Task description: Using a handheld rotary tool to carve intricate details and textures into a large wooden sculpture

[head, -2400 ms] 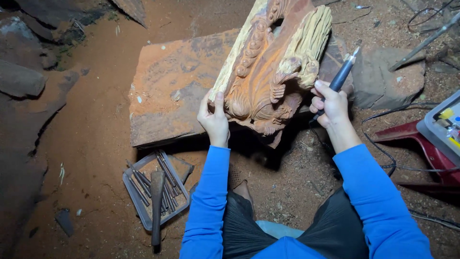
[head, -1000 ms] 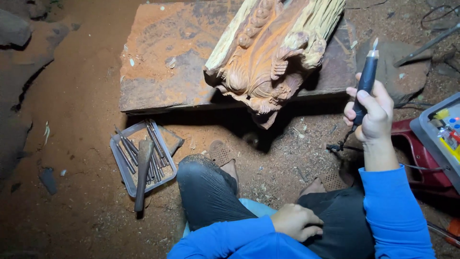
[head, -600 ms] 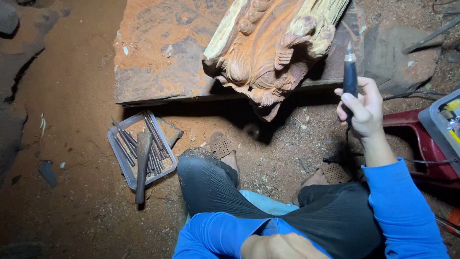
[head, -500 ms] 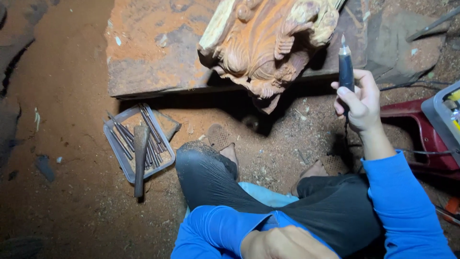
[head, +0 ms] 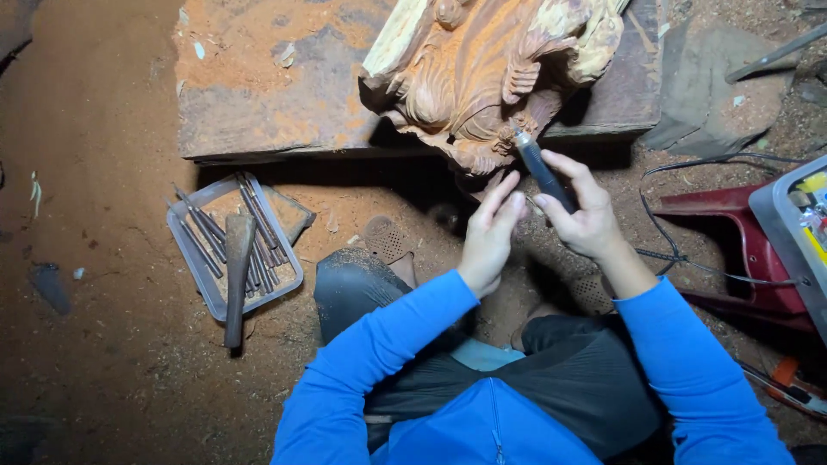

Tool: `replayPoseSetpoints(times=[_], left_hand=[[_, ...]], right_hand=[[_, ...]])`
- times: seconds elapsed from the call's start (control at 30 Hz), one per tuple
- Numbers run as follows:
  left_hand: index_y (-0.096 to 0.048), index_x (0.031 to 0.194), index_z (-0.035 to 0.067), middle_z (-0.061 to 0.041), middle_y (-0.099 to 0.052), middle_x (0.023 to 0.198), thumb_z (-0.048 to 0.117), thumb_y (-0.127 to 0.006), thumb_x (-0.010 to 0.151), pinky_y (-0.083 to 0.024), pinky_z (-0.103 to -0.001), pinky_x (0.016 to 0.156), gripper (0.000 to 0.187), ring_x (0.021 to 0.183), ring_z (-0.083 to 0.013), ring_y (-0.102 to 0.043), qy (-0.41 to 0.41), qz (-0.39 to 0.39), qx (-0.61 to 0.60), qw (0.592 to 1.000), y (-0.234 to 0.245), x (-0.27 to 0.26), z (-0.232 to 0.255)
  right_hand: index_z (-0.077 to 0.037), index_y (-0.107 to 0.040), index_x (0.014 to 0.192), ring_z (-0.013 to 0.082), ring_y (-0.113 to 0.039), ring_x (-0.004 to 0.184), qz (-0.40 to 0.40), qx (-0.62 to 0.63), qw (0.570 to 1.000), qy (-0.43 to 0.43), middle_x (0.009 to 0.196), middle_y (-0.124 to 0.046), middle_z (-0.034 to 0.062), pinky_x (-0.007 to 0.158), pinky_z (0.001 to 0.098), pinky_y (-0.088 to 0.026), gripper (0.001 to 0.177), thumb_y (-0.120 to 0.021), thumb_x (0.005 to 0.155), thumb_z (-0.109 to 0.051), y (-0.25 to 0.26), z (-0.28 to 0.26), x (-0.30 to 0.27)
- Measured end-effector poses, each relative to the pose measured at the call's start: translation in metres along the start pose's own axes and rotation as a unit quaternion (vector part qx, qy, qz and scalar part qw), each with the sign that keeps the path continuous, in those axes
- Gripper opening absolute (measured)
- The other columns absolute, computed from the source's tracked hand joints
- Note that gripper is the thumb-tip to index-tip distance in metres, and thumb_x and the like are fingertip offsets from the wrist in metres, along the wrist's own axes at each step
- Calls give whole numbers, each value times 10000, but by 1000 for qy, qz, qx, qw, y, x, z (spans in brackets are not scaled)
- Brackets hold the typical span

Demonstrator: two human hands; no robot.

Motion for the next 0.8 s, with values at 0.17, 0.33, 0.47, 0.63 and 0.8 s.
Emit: replayPoseSetpoints(times=[0.17,0.33,0.47,0.63,0.8], left_hand=[[-715,1252,127,-97,-693,1193,396,-671,1025,-474,-353,953,354,1106,-183,-599,36,27,-51,998,-4,34,-7],[-789,1070,103,-105,-749,962,377,-716,1007,-551,-312,834,290,925,-169,-682,26,64,-122,990,-4,42,0],[-792,1060,92,-94,-763,955,370,-713,1009,-565,-307,826,293,920,-139,-681,4,88,-129,988,-1,42,0],[-791,1060,82,-100,-761,937,369,-702,1019,-567,-318,821,304,916,-139,-674,-6,100,-125,987,3,48,-17],[-742,1161,50,-126,-758,1067,316,-751,973,-552,-346,930,326,1015,-133,-651,-12,117,-115,986,-2,41,1]], right_hand=[[-141,-675,1432,187,-676,797,10,-18,999,33,1046,-751,162,610,373,-511,550,-787,902,-45,-20,-13,6],[-115,-700,1394,352,-696,1101,-6,-35,996,79,1188,-740,193,840,465,-550,494,-763,908,-56,-24,-11,18],[-110,-716,1367,364,-687,1133,-13,-30,995,90,1228,-737,172,886,470,-550,471,-762,902,-60,-29,-15,26],[-113,-717,1364,359,-682,1141,-17,-34,995,88,1237,-737,156,896,467,-549,466,-761,902,-68,-33,-11,26],[-77,-674,1404,332,-649,1203,24,-1,998,61,1302,-705,181,935,448,-533,494,-719,915,-19,-36,-5,16]])
Point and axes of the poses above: each hand's wrist, its own x-axis towards the middle knuckle, its own y-axis out of the back of the hand, z = x × y, the point moved 6 cm from there along x, towards the middle knuckle
